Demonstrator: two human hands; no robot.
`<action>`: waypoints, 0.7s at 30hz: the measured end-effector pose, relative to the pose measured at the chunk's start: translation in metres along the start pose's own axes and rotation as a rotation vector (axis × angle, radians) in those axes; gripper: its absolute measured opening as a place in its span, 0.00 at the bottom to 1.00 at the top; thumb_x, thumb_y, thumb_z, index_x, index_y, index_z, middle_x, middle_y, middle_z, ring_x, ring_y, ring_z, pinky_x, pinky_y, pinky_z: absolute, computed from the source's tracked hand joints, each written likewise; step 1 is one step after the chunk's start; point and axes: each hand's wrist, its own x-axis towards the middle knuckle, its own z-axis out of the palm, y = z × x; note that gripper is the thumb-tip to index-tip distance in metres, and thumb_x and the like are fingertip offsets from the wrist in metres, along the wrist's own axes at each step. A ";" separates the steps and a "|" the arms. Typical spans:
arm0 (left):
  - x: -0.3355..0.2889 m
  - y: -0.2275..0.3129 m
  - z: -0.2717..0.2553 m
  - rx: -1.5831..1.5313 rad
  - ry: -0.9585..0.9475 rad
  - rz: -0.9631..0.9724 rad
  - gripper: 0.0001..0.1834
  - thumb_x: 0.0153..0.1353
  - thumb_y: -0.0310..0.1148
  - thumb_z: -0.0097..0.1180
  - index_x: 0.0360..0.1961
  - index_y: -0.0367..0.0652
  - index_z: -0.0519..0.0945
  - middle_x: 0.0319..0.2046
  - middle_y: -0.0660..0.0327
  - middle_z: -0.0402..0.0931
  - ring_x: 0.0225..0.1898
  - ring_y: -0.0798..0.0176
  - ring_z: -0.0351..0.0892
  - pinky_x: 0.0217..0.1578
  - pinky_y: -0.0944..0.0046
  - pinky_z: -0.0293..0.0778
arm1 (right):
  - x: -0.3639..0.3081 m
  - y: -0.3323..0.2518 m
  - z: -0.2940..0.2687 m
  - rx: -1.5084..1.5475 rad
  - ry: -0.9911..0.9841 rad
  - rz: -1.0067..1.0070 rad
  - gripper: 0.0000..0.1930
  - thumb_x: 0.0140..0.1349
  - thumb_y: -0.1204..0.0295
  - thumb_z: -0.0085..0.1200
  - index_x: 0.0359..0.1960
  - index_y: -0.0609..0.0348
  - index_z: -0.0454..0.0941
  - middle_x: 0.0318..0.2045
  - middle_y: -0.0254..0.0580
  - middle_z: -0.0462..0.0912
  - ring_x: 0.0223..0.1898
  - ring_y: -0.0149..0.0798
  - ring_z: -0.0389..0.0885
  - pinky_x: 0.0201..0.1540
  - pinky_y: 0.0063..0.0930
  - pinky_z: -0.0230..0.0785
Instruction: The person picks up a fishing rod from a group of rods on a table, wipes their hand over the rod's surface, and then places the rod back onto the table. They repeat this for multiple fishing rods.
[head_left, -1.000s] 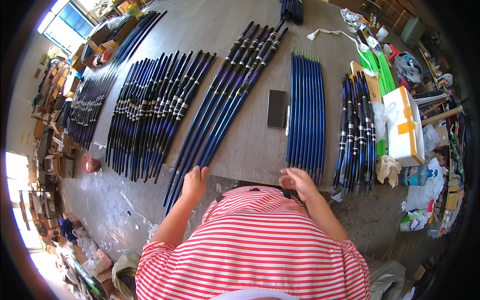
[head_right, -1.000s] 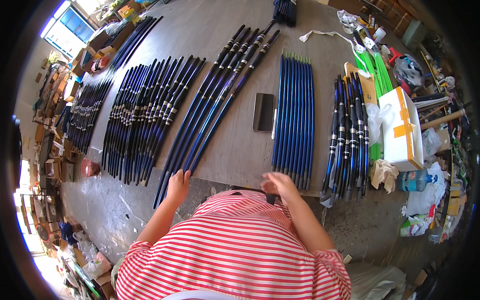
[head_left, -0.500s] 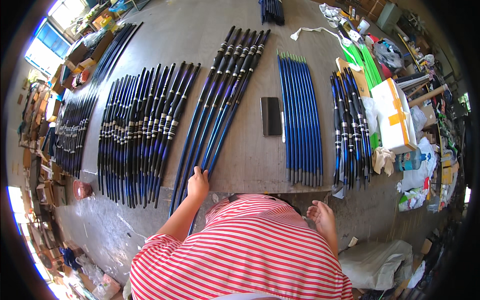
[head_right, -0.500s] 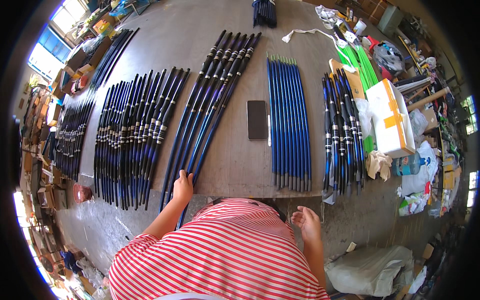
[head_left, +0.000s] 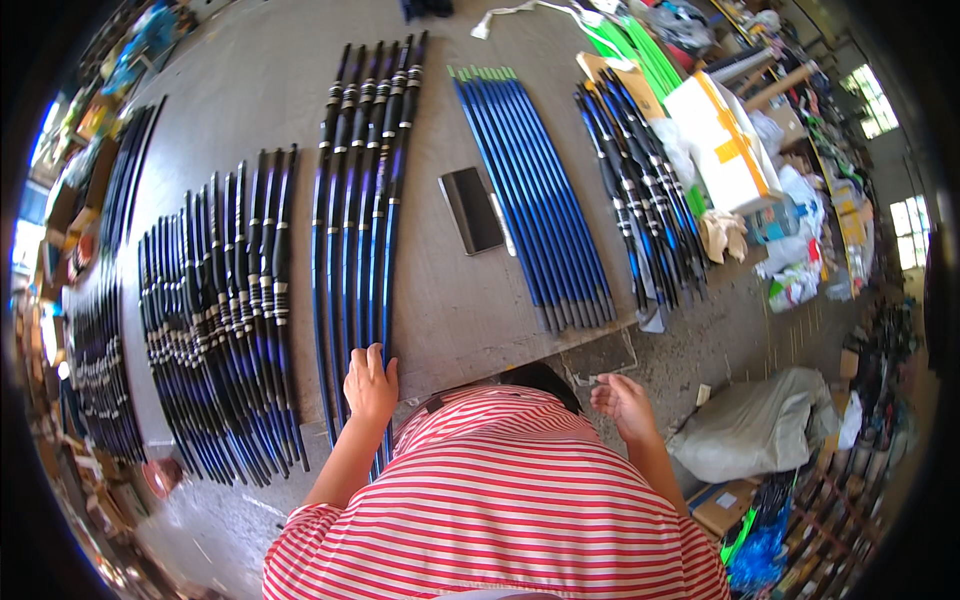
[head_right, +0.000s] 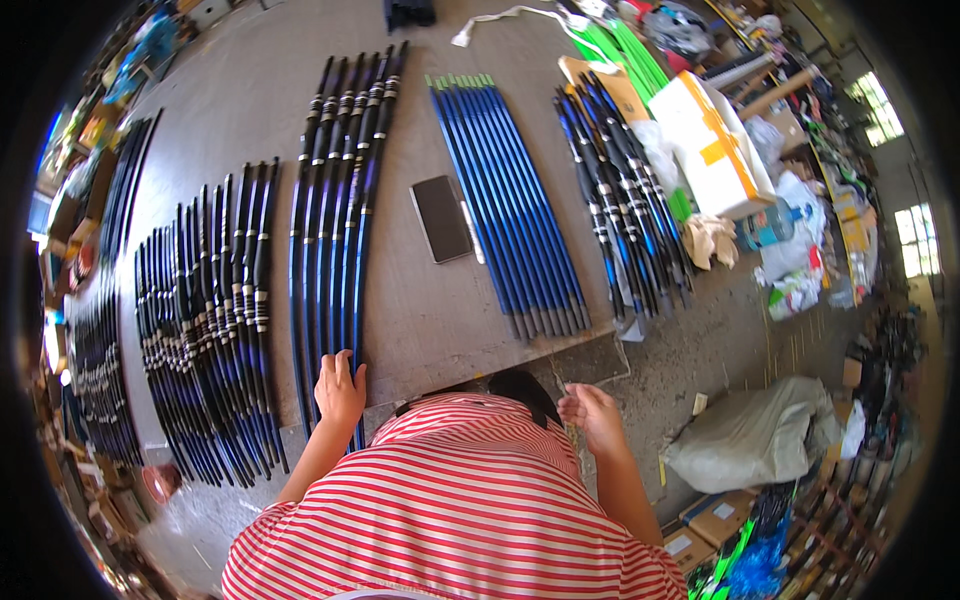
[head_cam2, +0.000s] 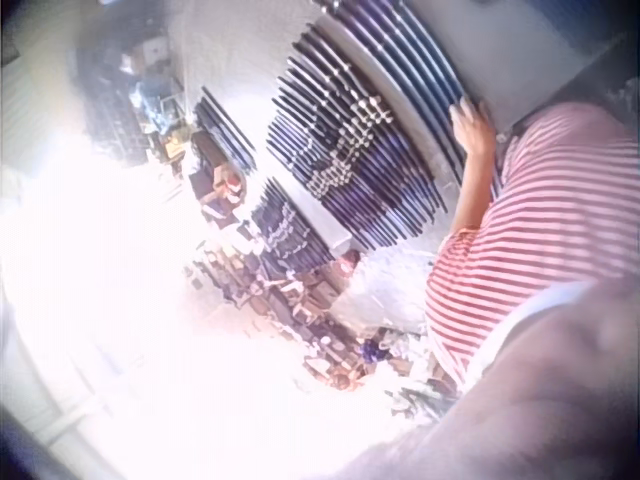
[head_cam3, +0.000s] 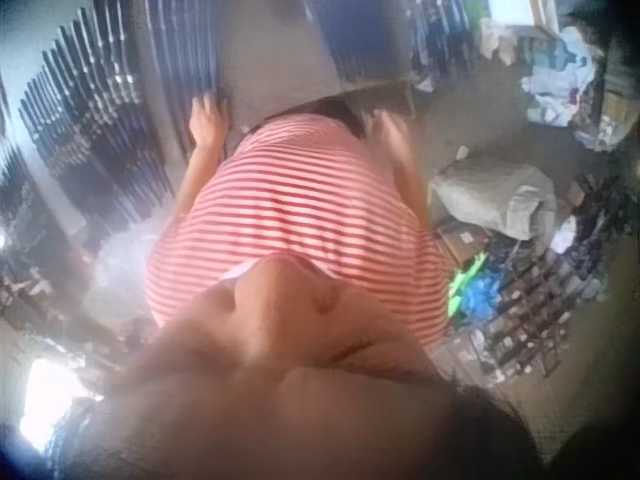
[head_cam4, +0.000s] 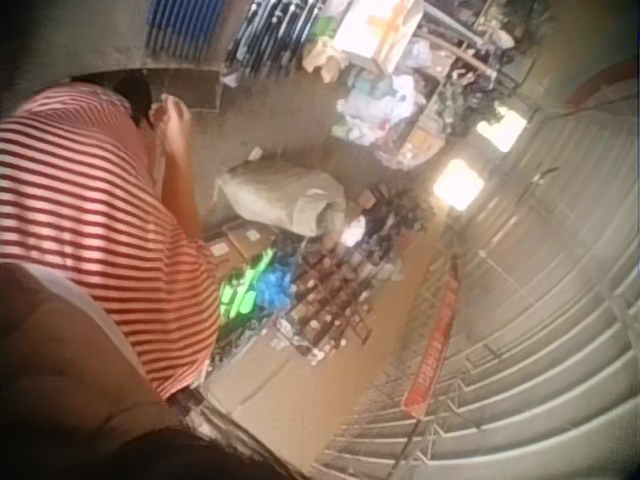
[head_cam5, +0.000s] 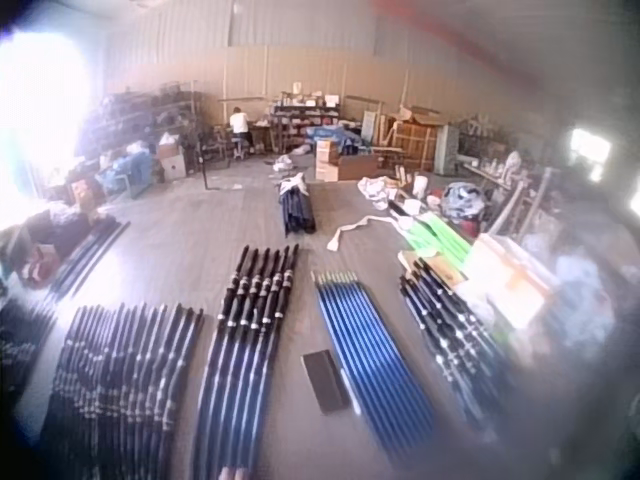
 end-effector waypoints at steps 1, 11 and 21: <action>0.004 0.005 0.004 -0.033 0.028 0.081 0.18 0.49 0.34 0.56 0.42 0.42 0.70 0.35 0.53 0.68 0.35 0.50 0.71 0.32 0.54 0.69 | 0.000 0.001 0.000 0.004 -0.004 -0.008 0.12 0.62 0.66 0.44 0.38 0.63 0.72 0.27 0.42 0.78 0.28 0.34 0.78 0.32 0.26 0.72; 0.031 0.101 0.027 -0.199 0.061 0.365 0.24 0.45 0.29 0.59 0.46 0.39 0.69 0.44 0.50 0.64 0.46 0.48 0.64 0.46 0.54 0.63 | 0.043 -0.017 -0.027 -0.300 -0.096 -0.132 0.11 0.62 0.67 0.45 0.38 0.64 0.72 0.26 0.40 0.78 0.26 0.31 0.78 0.30 0.22 0.71; 0.010 0.170 0.035 -0.101 0.057 0.265 0.19 0.47 0.28 0.58 0.41 0.39 0.71 0.43 0.49 0.64 0.45 0.46 0.65 0.45 0.54 0.63 | 0.106 -0.094 -0.082 -1.456 0.532 -1.159 0.14 0.51 0.71 0.51 0.40 0.58 0.71 0.31 0.40 0.74 0.32 0.40 0.75 0.27 0.31 0.70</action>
